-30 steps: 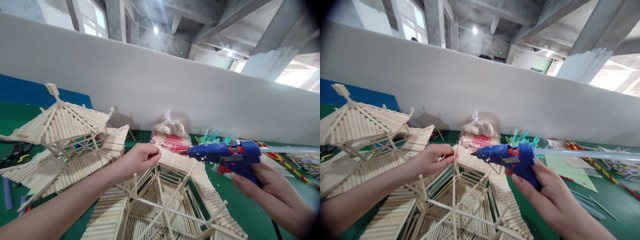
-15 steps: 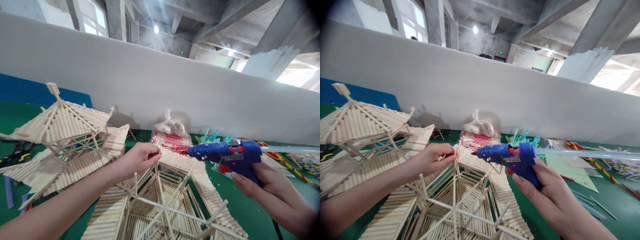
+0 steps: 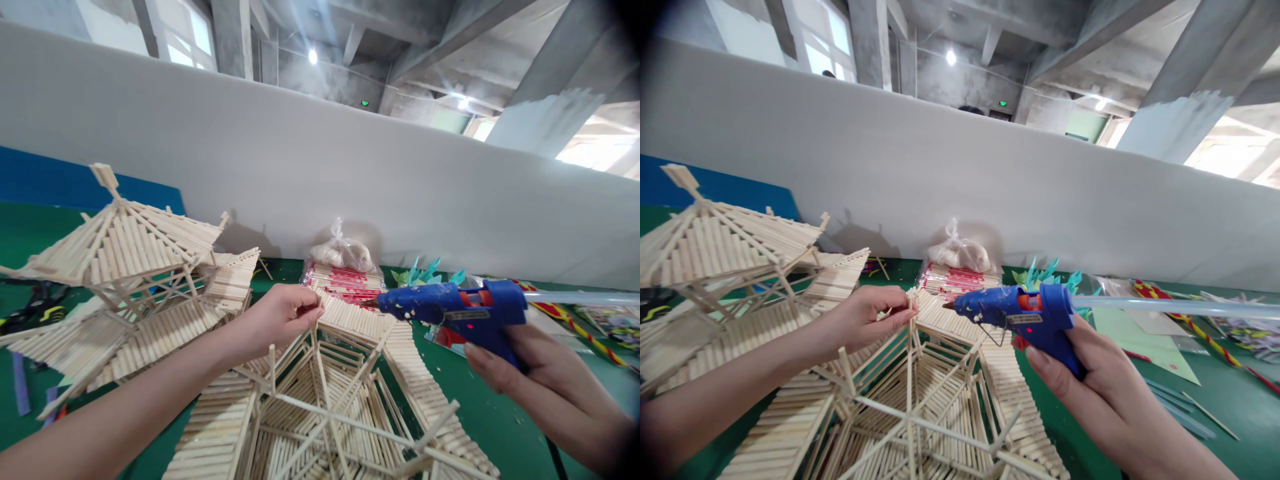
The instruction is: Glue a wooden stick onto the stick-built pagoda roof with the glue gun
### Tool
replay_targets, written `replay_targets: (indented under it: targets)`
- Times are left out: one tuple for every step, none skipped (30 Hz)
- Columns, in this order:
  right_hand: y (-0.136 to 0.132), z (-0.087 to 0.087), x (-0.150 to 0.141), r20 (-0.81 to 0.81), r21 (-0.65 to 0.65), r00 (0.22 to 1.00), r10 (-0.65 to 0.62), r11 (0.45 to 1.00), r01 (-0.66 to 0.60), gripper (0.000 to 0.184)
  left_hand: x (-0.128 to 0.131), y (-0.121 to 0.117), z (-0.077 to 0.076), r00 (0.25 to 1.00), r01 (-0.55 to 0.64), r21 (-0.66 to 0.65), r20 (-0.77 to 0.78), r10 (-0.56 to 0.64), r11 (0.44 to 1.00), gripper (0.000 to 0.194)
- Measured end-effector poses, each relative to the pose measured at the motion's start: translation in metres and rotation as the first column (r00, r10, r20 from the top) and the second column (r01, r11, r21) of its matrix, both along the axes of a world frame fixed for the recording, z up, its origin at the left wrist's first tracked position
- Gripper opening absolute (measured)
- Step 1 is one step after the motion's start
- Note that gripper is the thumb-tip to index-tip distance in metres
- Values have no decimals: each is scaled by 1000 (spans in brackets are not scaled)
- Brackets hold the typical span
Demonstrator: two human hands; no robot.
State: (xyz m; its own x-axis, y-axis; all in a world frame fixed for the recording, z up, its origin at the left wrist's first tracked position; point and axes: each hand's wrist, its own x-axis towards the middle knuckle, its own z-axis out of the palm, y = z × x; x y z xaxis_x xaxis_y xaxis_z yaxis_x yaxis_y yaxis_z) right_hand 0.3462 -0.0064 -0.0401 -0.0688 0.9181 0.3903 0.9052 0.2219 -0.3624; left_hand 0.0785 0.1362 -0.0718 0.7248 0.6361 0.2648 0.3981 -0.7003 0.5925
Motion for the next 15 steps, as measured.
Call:
replay_targets:
  targets:
    - [0,0,-1,7,2,1000,3,1000,-3,22,0,0,0,1000,1,0,0,-1,1000,30]
    - [0,-1,-2,12,4,1000,0,1000,0,23,0,0,0,1000,2,-1,0,-2,1000,30]
    - [0,-1,-2,15,3,1000,-1,1000,1,24,0,0,0,1000,3,-1,-1,-3,1000,30]
    - [0,0,-2,17,2,1000,-5,1000,5,24,0,0,0,1000,3,-2,-2,-3,1000,30]
    - [0,0,-2,16,3,1000,-9,1000,9,24,0,0,-1,1000,3,-4,-4,-3,1000,29]
    - [0,0,-2,10,6,1000,-13,1000,13,25,0,0,-1,1000,3,-5,-6,-3,1000,29]
    - [0,1,-2,7,3,1000,-14,1000,13,25,0,0,-1,1000,4,-6,-7,-4,1000,29]
    - [1,1,-2,4,0,1000,-14,1000,14,25,0,0,-1,1000,5,-6,-7,-5,1000,29]
    - [1,1,-2,0,0,1000,-14,1000,14,25,0,0,-1,1000,5,-6,-7,-5,1000,29]
    - [1,1,-2,-2,-2,1000,-13,1000,13,24,0,0,-1,1000,6,-6,-7,-6,1000,29]
    - [1,2,-2,-3,-4,1000,-12,1000,12,24,0,0,0,1000,6,-6,-7,-6,1000,29]
    - [1,2,-2,-3,-4,1000,-9,1000,9,23,0,0,0,1000,6,-6,-7,-6,1000,29]
    - [2,2,-2,-3,-5,1000,-4,1000,4,22,1,0,1,1000,5,-6,-6,-5,1000,29]
    - [2,2,-2,-2,-7,1000,3,1000,-3,21,1,0,1,1000,4,-5,-5,-4,1000,29]
    - [2,2,-2,1,-11,1000,11,1000,-11,20,1,0,1,1000,2,-3,-3,-2,1000,29]
